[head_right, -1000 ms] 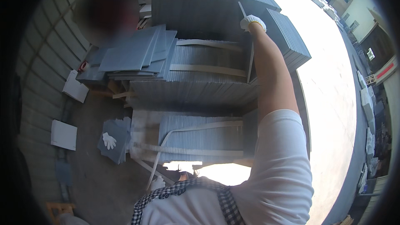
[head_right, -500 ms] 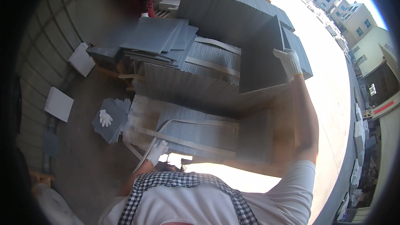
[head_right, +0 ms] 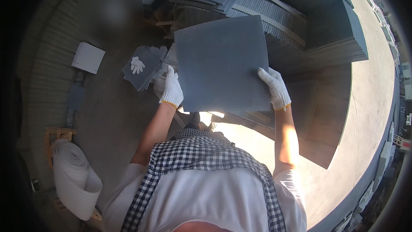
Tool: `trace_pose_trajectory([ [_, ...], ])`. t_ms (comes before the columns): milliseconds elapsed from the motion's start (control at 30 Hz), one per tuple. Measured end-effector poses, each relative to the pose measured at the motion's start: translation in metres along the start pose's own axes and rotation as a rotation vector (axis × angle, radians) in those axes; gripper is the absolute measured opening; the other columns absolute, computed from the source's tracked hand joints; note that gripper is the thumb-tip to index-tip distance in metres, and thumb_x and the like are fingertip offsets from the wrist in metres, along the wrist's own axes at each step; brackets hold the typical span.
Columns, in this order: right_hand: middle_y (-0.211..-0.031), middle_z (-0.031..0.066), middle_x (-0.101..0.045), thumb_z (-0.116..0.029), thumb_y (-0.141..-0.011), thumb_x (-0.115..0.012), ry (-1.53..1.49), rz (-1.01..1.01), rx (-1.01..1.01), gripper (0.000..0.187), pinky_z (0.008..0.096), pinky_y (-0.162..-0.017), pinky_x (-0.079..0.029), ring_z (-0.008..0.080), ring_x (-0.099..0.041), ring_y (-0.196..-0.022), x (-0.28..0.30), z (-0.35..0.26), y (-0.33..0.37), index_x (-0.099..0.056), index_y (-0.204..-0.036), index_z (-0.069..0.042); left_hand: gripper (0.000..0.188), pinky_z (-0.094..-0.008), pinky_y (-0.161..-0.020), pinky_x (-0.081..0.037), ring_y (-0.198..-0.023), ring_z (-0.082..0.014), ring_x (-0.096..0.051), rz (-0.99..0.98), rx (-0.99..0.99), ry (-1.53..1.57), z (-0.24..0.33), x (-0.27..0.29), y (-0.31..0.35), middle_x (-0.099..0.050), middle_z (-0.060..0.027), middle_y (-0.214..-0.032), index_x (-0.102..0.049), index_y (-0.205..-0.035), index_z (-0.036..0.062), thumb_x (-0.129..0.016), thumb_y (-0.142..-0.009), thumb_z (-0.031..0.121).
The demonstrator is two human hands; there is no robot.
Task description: The person repeatedly picks up gray rectangular sheets from a stack and places them into a wooden crate lined with corrugated material. The person handles the sheets one at a time, aligning them within the crate. A coworker is visible nearby handling similar sheets.
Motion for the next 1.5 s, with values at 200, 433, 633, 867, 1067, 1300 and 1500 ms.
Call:
trace_pose_trajectory([
  [200,-0.122,0.0126,-0.063,-0.050,-0.095,-0.064,-0.169,0.049,-0.265,0.064,0.0334,-0.094,-0.052,0.0195,-0.061,-0.109,-0.064,0.107,-0.049,-0.057,-0.132,0.001,0.082,-0.0407,-0.111,-0.038,-0.130,-0.0283,-0.049,0.190,-0.146,-0.034,0.036,0.116,0.041,-0.053,-0.0134,-0.141,-0.047,-0.142,0.0005,-0.028,-0.099,0.069],
  [433,-0.138,0.0154,-0.056,-0.065,-0.096,-0.050,0.042,0.108,-0.319,0.081,0.0372,-0.106,-0.043,0.0248,-0.056,-0.122,-0.153,0.144,-0.060,-0.050,-0.139,0.004,0.082,-0.0413,-0.111,-0.037,-0.131,-0.0282,-0.049,0.315,-0.214,-0.018,0.080,0.208,0.080,-0.052,-0.0127,-0.144,-0.048,-0.141,-0.0006,-0.027,-0.100,0.068],
  [633,-0.159,0.0167,-0.032,-0.068,-0.095,-0.045,0.001,0.051,-0.216,0.091,0.0352,-0.121,-0.017,0.0271,-0.030,-0.146,-0.269,0.183,-0.050,-0.035,-0.150,0.004,0.083,-0.0437,-0.112,-0.035,-0.133,-0.0293,-0.047,0.392,-0.214,0.017,0.141,0.306,0.126,-0.050,-0.0134,-0.146,-0.046,-0.143,-0.0002,-0.027,-0.100,0.069],
  [867,-0.148,0.0155,-0.046,-0.056,-0.102,-0.043,-0.133,-0.191,-0.307,0.075,0.0356,-0.115,-0.032,0.0243,-0.044,-0.136,-0.431,0.260,-0.028,-0.040,-0.146,0.004,0.080,-0.0450,-0.112,-0.035,-0.134,-0.0299,-0.046,0.434,-0.196,0.004,0.222,0.442,0.176,-0.049,-0.0130,-0.147,-0.045,-0.144,0.0021,-0.029,-0.100,0.067],
  [1067,-0.145,0.0120,-0.052,-0.061,-0.099,-0.044,-0.676,-0.712,-0.603,0.077,0.0383,-0.103,-0.048,0.0265,-0.056,-0.125,-0.526,0.344,-0.023,-0.039,-0.149,-0.003,0.063,-0.0430,-0.106,-0.042,-0.123,-0.0293,-0.055,0.490,-0.227,0.080,0.255,0.551,0.211,-0.058,-0.0114,-0.136,-0.053,-0.135,0.0028,-0.044,-0.101,0.055],
  [1300,-0.151,0.0153,-0.044,-0.062,-0.100,-0.039,-0.943,-0.741,-0.504,0.081,0.0409,-0.111,-0.040,0.0273,-0.046,-0.136,-0.578,0.311,-0.014,-0.029,-0.153,-0.001,0.051,-0.0480,-0.101,-0.047,-0.118,-0.0312,-0.058,0.669,-0.156,0.120,0.258,0.573,0.222,-0.059,-0.0132,-0.132,-0.053,-0.134,0.0036,-0.056,-0.100,0.041],
  [1500,-0.134,0.0124,-0.058,-0.029,-0.101,-0.058,-0.706,-0.332,-0.558,0.048,0.0457,-0.104,-0.048,0.0277,-0.058,-0.122,-0.565,0.349,-0.025,-0.049,-0.141,-0.005,0.052,-0.0496,-0.100,-0.048,-0.119,-0.0314,-0.058,0.925,-0.149,0.087,0.256,0.599,0.197,-0.058,-0.0133,-0.133,-0.051,-0.137,0.0052,-0.060,-0.098,0.039],
])
Point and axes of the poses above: each hand's wrist, its own y-axis away from the middle knuckle, its own x-axis out of the back of the hand, z = x × y, the point moved 8 cm from there along -y, towards the middle knuckle
